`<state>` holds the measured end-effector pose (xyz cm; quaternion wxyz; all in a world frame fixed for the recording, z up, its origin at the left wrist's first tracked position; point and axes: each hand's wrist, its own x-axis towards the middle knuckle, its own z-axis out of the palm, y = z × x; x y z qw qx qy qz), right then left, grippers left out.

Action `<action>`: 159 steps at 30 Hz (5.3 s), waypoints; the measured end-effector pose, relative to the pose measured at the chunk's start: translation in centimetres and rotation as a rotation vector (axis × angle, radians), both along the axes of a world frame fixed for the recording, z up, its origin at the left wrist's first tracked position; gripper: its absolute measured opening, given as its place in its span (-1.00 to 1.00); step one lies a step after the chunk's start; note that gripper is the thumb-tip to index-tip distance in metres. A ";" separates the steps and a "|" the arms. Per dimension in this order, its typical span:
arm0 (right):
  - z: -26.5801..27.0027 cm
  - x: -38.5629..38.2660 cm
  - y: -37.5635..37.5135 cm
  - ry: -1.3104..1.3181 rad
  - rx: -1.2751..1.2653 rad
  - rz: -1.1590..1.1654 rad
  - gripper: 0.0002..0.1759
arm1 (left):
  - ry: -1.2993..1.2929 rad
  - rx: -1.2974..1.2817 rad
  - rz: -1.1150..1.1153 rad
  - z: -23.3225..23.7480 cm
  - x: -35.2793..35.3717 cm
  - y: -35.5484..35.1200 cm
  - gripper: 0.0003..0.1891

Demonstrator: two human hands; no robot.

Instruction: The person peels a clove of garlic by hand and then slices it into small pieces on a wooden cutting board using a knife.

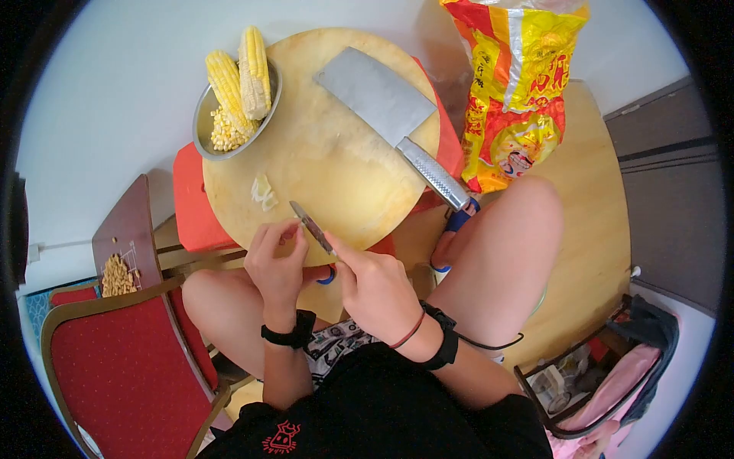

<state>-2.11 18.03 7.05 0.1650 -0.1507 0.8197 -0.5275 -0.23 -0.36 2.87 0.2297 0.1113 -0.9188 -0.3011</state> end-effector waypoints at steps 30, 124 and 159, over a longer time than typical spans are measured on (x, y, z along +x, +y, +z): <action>-1.0 0.1 -0.3 0.177 0.122 0.038 -0.44 | 0.037 0.086 -0.041 -0.4 -0.2 -0.4 -0.79; -0.3 1.1 -0.5 0.173 0.055 -0.035 -0.51 | 0.181 0.045 0.003 -2.2 0.2 -0.1 -0.85; -1.8 1.7 -1.8 0.268 0.118 -0.083 -0.42 | 0.208 0.041 0.006 -2.0 0.2 0.1 -0.84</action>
